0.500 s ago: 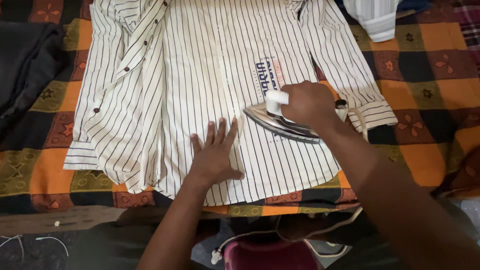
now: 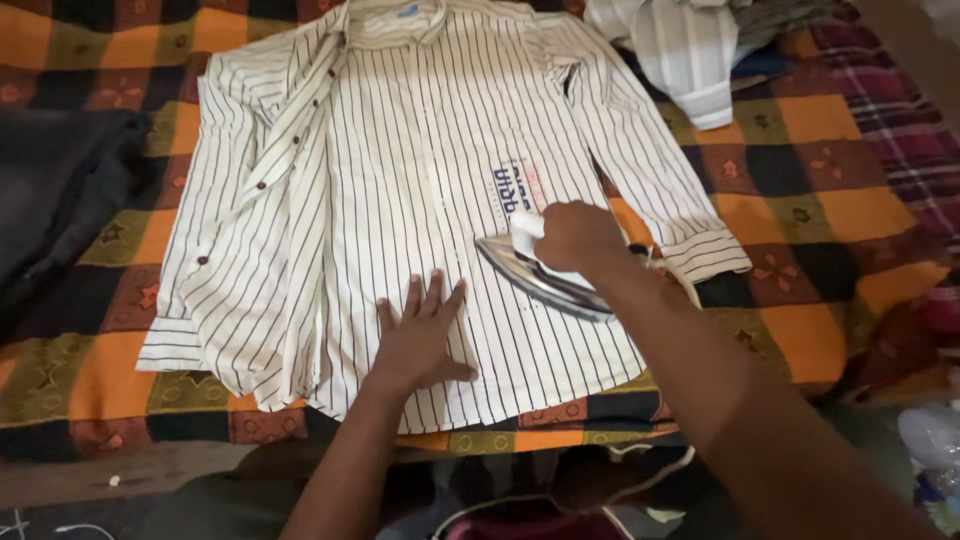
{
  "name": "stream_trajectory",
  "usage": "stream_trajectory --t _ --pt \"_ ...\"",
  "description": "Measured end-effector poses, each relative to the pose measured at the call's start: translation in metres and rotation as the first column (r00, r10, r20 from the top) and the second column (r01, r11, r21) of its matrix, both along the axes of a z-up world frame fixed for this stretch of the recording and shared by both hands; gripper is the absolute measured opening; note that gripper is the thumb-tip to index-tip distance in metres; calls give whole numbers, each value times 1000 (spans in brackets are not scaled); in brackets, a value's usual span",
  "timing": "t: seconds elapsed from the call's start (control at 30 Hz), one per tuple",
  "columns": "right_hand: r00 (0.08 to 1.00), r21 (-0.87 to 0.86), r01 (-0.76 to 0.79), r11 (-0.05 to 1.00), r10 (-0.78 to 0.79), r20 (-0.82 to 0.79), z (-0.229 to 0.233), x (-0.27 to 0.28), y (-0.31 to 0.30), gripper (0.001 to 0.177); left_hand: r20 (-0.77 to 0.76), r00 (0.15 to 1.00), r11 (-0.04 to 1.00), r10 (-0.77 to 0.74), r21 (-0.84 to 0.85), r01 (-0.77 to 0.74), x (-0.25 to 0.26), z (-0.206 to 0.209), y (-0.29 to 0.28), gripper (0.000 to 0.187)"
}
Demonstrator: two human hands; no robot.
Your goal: The person irons a striped long-sleeve shirt laid out on a patterned bedspread. They smooth the fabric with one hand while moving the iron with the other across the front, sleeves, and collar. The shirt remains on the bed throughout the clip.
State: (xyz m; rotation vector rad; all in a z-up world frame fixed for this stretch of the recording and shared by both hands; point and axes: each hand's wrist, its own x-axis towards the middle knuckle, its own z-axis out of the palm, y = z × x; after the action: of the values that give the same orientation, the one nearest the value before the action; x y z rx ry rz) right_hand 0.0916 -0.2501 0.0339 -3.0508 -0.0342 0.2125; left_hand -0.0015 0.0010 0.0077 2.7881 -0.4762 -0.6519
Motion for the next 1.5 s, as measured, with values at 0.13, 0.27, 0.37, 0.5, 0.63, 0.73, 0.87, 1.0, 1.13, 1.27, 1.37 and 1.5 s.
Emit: stream_trajectory --t 0.13,0.27,0.37,0.5,0.63,0.73,0.87,1.0,1.13,1.27,1.37,1.5 --pt "996 -3 61 998 -61 -70 1 -8 1 35 -6 1000 1000 -3 20 3 -1 -3 1 136" --pt "978 143 44 989 -13 -207 11 -27 -4 39 10 999 999 -31 -29 31 -4 -4 6 129" --pt "852 375 200 905 28 -523 32 -38 -16 60 -48 999 1000 -24 -19 23 -1 -3 7 124" --pt "704 487 306 818 150 -694 49 -60 -37 67 -26 999 997 39 -71 -40 4 -12 1 88" --pt "773 635 395 664 134 -620 39 -85 -37 64 311 946 990 89 -130 -51 -4 -30 -10 71" --pt "853 647 333 686 73 -517 28 -90 -34 63 491 864 980 113 -201 -14 -3 -40 -13 70" --pt "935 531 295 794 -125 -333 22 -86 -30 63 482 866 976 130 -218 -25 -3 -45 -12 68" --pt "953 560 292 775 -186 -240 25 -74 -23 59 504 852 978 144 -204 -44 -3 -44 -14 70" --pt "961 574 256 778 -144 -234 22 -61 -19 59 512 845 977 154 -208 -52 3 -51 -16 70" --pt "970 548 242 800 -181 -164 18 -45 -16 59 577 797 981 176 -166 -96 23 -62 -23 69" --pt "971 559 234 795 -225 -87 15 -36 -9 51 564 808 985 171 -105 -135 49 -64 -31 69" --pt "972 581 233 780 -212 -105 15 -27 -7 49 563 811 986 159 -52 -157 82 -60 -33 71"
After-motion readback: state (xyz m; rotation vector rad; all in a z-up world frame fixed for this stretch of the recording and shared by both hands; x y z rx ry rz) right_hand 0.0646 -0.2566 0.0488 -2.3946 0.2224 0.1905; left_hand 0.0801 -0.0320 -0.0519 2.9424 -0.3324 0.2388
